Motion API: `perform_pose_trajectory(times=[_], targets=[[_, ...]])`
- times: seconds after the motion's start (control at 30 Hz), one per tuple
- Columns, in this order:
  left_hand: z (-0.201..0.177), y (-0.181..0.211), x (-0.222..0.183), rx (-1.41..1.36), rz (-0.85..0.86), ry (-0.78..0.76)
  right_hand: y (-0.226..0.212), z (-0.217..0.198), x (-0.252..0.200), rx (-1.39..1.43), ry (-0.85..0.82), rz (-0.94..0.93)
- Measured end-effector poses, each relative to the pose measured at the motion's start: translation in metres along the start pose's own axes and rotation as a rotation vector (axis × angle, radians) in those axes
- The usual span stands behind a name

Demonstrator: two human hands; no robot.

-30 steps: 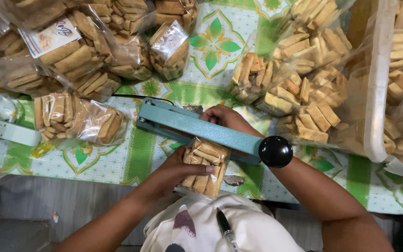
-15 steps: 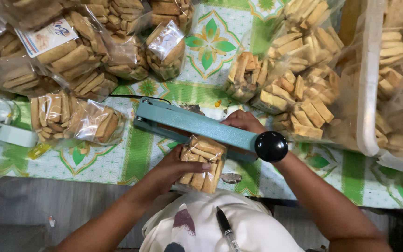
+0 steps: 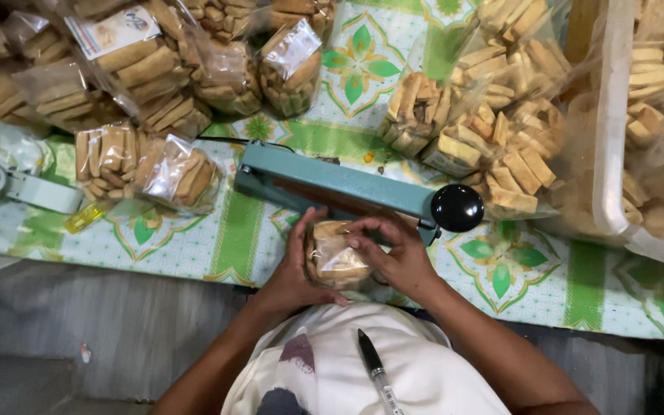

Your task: The person packs rectangular biscuits into clear plastic bags and seals them using a handheld heat sealer. They repeatedly pick up biscuits from a large container, place them into bags, and use the sealer to close the packaging before setting the finished bags aside.

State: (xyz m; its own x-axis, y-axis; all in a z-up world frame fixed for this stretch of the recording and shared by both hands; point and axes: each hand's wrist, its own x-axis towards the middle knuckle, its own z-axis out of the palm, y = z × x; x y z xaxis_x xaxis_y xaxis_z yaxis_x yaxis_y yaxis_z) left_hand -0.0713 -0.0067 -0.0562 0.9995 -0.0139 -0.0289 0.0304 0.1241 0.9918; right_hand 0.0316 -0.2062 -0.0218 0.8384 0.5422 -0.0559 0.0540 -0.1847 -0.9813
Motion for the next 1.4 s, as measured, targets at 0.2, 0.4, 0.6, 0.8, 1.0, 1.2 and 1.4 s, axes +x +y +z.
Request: perform_pose_trajectory(times=[0.2, 0.4, 0.6, 0.8, 1.0, 1.2, 1.4], targets=[[0.001, 0.025, -0.006, 0.395, 0.243, 0.261, -0.014, 0.005, -0.01, -0.352, 0.008, -0.338], [0.007, 0.041, -0.001, 0.478, 0.282, 0.242, -0.028, 0.004, -0.02, -0.304, -0.106, -0.193], [0.001, 0.058, -0.01, 0.699, 0.392, 0.194, -0.031, 0.002, -0.026, -0.53, -0.063, -0.468], [0.001, 0.039, -0.017, 0.698, 0.511, 0.207, -0.013, -0.002, -0.027, -0.634, -0.051, -0.658], [-0.009, -0.002, -0.029, 0.524, 0.333, 0.304, 0.021, -0.012, -0.04, -0.321, -0.072, -0.388], [0.007, -0.011, -0.042, 0.22, -0.031, 0.022, 0.042, 0.008, -0.045, -0.097, -0.371, -0.235], [0.004, -0.029, -0.033, 0.546, 0.223, 0.041, 0.054, 0.018, -0.045, -0.141, -0.313, -0.26]])
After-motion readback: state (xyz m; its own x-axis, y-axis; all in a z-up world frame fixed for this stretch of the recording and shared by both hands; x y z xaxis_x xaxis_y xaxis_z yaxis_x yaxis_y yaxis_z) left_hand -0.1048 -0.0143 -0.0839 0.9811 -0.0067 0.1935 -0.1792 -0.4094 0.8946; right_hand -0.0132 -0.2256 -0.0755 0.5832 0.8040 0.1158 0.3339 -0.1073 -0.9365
